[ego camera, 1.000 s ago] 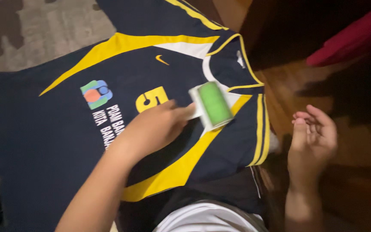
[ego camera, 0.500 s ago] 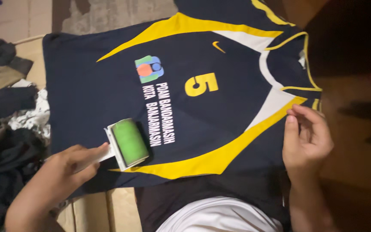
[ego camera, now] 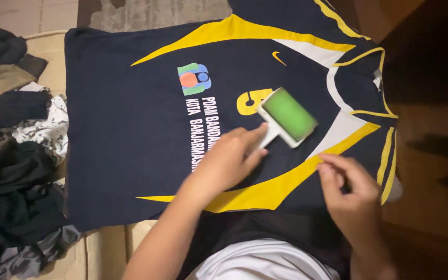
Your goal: The person uses a lint roller to remove lint from a dark blue and yellow sports jersey laid flat on a surface. After rolling over the entire front surface, the person folds the jersey and hangs it on a hanger.
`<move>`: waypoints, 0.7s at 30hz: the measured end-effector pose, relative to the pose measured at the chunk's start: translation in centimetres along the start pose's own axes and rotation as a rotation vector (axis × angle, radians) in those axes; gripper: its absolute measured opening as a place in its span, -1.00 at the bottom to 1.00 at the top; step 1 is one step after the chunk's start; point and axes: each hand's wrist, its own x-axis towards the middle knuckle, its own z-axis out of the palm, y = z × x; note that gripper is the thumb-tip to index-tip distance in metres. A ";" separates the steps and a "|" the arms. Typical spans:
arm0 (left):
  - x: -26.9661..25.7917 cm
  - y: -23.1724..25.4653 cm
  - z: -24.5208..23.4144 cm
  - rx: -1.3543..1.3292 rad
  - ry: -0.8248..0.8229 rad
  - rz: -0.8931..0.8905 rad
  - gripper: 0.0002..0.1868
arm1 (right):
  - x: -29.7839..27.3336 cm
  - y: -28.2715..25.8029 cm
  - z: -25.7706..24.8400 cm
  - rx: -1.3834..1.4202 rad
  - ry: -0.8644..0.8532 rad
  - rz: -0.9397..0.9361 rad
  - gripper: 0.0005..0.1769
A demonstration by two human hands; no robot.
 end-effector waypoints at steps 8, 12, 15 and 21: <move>-2.5 3.0 2.9 -0.567 -0.061 -0.288 -0.30 | 0.6 -0.1 2.8 0.417 -0.281 0.237 -0.42; -4.5 2.7 2.5 -0.460 -0.154 -0.019 -0.15 | 1.5 0.7 4.3 0.552 -0.351 0.227 -0.25; -5.0 1.9 1.6 -0.424 -0.201 0.078 -0.15 | 2.2 1.3 4.3 0.685 -0.406 0.274 -0.15; -7.3 -1.3 -4.0 -0.346 0.005 -0.115 -0.51 | 3.5 4.5 1.5 0.459 -0.418 0.320 -0.05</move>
